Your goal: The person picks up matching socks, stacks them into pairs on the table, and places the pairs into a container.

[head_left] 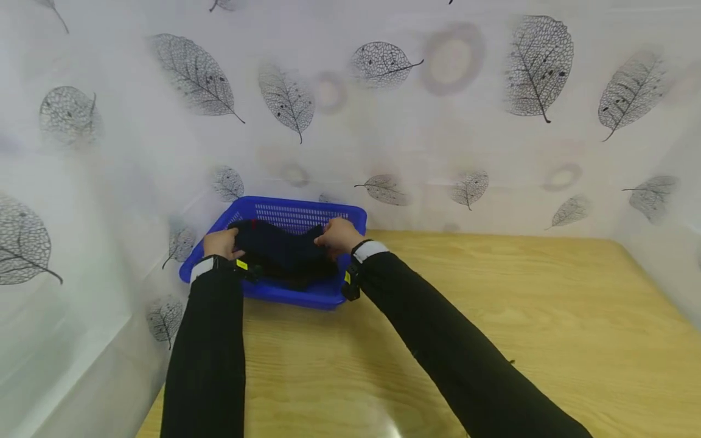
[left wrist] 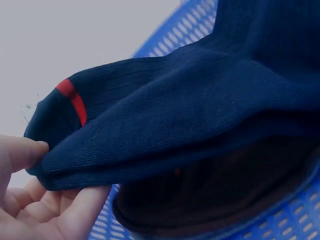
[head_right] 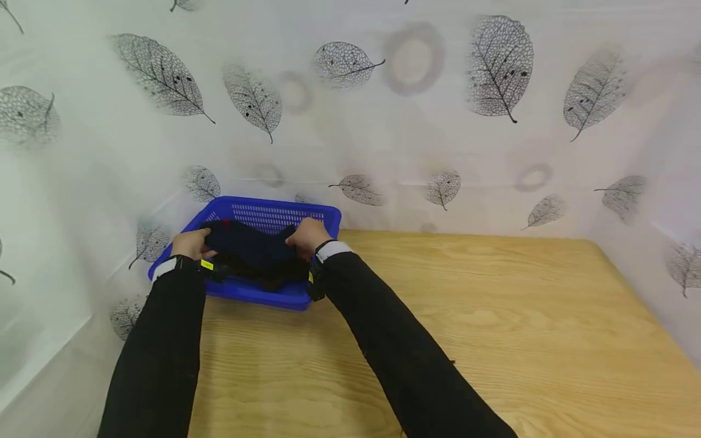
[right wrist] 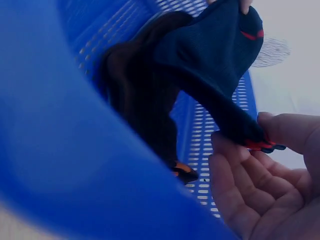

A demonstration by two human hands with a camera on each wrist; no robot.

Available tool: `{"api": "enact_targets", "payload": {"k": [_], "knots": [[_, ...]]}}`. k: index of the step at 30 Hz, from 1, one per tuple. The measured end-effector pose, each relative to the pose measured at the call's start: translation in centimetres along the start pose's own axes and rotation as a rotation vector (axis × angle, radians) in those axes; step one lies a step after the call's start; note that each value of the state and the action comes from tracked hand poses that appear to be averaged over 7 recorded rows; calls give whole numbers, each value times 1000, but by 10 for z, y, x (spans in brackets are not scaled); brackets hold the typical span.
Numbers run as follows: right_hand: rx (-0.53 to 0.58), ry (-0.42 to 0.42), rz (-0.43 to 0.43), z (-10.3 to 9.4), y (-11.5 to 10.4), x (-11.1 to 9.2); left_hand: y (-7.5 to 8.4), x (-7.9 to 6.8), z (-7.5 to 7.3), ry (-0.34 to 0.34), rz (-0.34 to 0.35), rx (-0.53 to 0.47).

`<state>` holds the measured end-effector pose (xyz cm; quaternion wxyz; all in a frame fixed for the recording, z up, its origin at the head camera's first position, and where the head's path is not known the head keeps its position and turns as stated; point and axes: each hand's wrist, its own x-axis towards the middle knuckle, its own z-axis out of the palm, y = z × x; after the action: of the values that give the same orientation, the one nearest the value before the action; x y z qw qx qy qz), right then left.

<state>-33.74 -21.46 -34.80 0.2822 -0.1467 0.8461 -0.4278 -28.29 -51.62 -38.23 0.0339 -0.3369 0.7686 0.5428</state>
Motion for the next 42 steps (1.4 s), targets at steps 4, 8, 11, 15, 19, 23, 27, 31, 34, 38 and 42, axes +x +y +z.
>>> {"api": "enact_targets", "payload": {"k": [4,8,11,15,19,23,27,31,34,38,42], "knots": [[-45,-32,-13,-3,2,5,9,-21,12,91,-152,-221],[-56,-34,1,-10,1,9,15,-33,15,71,-135,-172],[-129,-51,10,-12,1,14,17,-37,16,50,-139,-110],[-245,-84,23,-10,2,22,15,-40,17,18,-133,-38],[-362,-115,41,-8,1,24,15,-45,17,-15,-111,88],[-388,-132,64,-8,-3,21,16,-46,15,-39,-91,193],[-363,-144,72,-9,-9,16,16,-43,15,-40,-99,163],[-372,-166,87,-11,-12,14,18,-43,16,-38,-97,203],[-383,-170,100,-9,-13,14,18,-45,17,-38,-99,245],[-363,-171,105,-5,-10,19,14,-45,16,-43,-119,267],[-349,-180,102,0,-7,20,9,-42,16,-54,-140,281]]}}
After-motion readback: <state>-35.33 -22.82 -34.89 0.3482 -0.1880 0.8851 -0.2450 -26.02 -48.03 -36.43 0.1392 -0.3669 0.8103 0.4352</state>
